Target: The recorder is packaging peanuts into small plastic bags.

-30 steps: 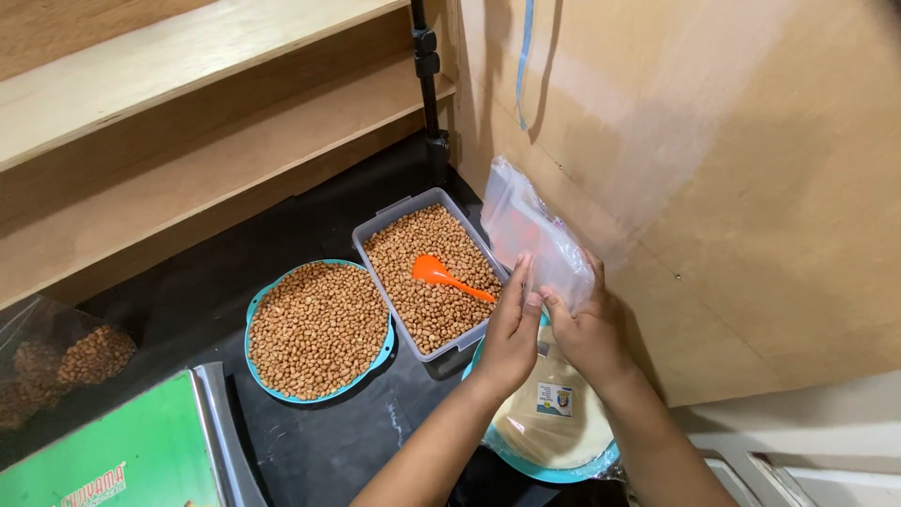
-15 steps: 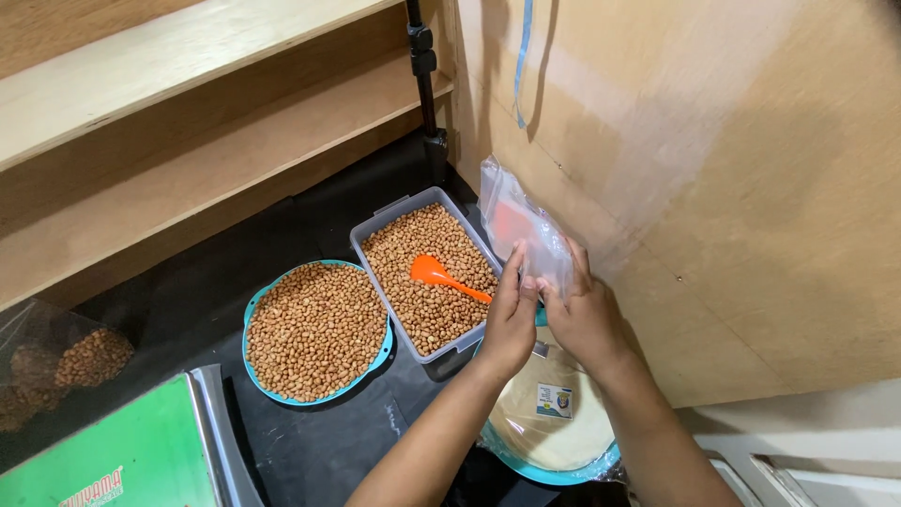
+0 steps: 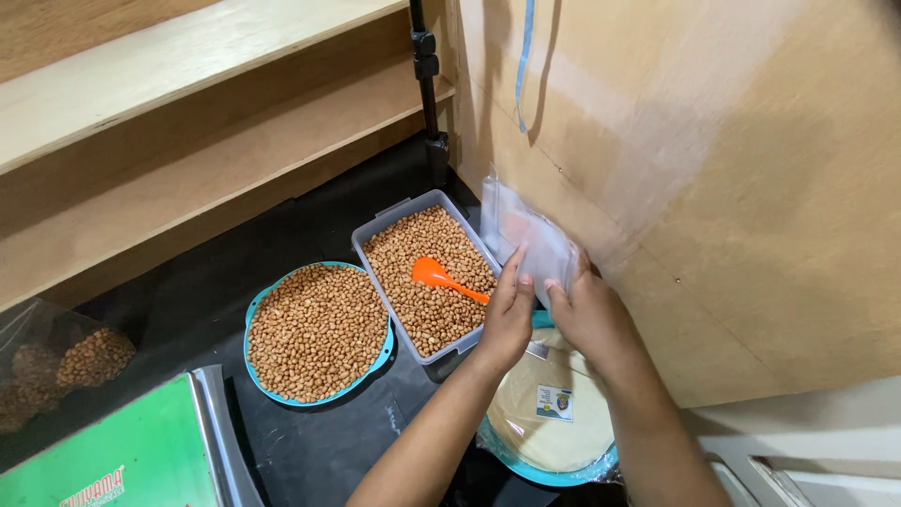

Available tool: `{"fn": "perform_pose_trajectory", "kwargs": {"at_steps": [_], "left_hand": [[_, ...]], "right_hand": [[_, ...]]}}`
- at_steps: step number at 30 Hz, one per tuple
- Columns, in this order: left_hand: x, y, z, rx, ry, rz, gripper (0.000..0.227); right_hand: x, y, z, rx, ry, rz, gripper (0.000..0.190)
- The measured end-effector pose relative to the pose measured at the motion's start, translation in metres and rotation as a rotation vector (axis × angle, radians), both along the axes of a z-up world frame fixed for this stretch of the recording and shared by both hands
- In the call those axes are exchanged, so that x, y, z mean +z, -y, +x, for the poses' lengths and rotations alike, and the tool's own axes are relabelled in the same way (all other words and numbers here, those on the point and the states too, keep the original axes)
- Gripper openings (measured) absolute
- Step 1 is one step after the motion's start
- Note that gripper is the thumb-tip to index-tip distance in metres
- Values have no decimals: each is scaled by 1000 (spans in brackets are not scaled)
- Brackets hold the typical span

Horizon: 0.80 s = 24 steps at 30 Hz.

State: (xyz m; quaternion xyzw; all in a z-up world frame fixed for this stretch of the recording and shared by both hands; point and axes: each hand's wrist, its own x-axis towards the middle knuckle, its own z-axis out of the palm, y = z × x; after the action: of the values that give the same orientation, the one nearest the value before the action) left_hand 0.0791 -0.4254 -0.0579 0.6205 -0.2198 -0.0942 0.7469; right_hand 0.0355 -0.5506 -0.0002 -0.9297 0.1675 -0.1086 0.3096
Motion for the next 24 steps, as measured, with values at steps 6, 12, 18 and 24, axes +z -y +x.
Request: {"fn": "perform_pose_trajectory", "kwargs": {"at_steps": [6, 12, 18, 24], "left_hand": [[-2, -9, -9, -58, -176, -94, 51], [-8, -19, -16, -39, -216, -98, 48], [11, -40, -24, 5, -233, -113, 44], [1, -61, -31, 23, -250, -174, 37]], "right_hand": [[15, -6, -3, -58, -133, -99, 56], [-12, -5, 13, -36, -104, -117, 54], [-11, -14, 31, -41, 8, -145, 65], [-9, -13, 36, -38, 138, -216, 63]]}}
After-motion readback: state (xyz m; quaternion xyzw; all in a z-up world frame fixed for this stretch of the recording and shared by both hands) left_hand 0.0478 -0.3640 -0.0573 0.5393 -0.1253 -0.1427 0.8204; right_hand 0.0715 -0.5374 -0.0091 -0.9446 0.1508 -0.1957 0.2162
